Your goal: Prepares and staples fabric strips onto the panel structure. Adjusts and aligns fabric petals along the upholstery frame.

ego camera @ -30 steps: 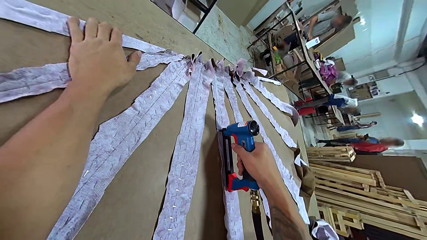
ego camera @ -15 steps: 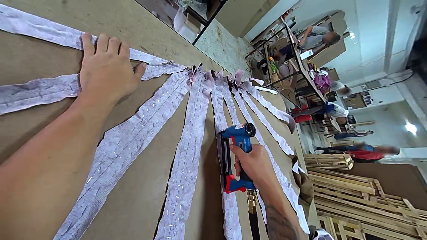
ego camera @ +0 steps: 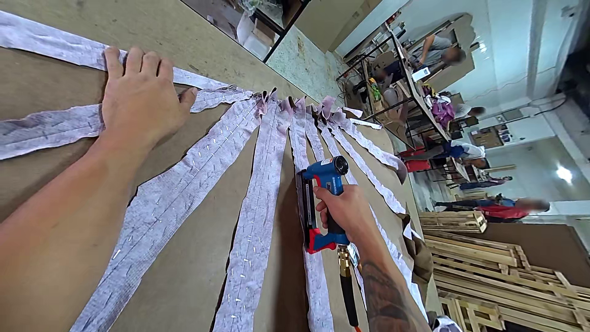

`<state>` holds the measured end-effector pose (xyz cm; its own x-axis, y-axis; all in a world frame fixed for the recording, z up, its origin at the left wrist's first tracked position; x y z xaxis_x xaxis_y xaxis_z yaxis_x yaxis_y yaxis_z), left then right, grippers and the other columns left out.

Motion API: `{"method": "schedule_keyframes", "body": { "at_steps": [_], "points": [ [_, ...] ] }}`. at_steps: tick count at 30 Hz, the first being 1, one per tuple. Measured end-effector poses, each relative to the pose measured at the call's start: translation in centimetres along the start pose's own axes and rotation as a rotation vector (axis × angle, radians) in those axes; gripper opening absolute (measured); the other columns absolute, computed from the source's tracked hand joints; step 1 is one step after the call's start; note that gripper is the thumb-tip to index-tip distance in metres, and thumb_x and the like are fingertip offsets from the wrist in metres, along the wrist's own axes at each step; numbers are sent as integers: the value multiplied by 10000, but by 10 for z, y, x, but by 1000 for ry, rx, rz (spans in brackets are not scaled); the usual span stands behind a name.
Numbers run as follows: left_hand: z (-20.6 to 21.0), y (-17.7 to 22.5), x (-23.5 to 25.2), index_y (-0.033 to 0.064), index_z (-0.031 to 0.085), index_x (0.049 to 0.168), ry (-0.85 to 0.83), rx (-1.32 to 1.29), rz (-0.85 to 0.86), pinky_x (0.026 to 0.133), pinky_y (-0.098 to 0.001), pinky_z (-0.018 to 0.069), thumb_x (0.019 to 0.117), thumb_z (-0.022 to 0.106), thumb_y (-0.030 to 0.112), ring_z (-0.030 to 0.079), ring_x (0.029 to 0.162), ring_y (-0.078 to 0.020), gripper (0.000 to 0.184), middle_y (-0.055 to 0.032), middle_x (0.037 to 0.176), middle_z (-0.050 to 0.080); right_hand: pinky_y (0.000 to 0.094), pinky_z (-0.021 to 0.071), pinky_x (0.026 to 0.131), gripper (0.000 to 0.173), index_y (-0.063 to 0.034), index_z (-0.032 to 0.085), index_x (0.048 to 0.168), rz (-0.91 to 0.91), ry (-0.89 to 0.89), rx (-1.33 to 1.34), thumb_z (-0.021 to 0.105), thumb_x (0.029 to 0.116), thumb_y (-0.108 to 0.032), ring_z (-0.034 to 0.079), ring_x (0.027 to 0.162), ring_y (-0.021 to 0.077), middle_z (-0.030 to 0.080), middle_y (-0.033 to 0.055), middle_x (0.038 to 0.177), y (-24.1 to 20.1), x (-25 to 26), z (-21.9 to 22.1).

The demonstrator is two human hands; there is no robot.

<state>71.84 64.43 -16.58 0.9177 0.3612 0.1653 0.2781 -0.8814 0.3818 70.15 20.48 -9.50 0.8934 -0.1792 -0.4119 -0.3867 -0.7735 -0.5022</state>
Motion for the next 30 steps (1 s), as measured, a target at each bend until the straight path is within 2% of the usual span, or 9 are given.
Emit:
{"method": "schedule_keyframes", "body": {
  "at_steps": [8,16,21,30],
  "points": [
    [0,0,0,4,446,1480,-2,11,-8,1217,-702,127,1027,359,628,325,1493,-445,776,-248,1519,458,389,588,430,347,-12,643,962,-18,-18,10,681,999,-355,630,431,233,658,129,632,-14,17,3],
    [-1,0,1,-3,468,1461,41,28,10,1210,-694,156,1033,363,614,369,1464,-441,759,-239,1491,487,393,598,449,348,-1,632,952,-13,-24,17,690,998,-341,648,453,240,659,133,627,-21,29,2],
    [-1,-1,1,6,475,1459,31,30,2,1218,-688,146,1034,359,613,358,1474,-436,750,-237,1498,481,389,588,436,361,0,643,928,-58,13,41,706,987,-351,633,438,236,655,132,619,-24,26,1],
    [0,0,2,12,469,1466,24,39,-11,1220,-683,147,1033,360,617,356,1476,-430,751,-229,1504,479,395,601,455,353,-2,644,939,-21,-6,0,690,991,-348,647,454,235,672,128,644,-34,47,5]
  ]
}}
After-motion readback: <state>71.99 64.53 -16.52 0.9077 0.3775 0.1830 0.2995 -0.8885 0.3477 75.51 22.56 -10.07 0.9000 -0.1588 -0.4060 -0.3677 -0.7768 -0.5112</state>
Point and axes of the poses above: each hand's wrist, its own x-axis towards the middle knuckle, its own z-axis out of the palm, y = z × x, the point moved 9 cm from there along x, towards the middle knuckle
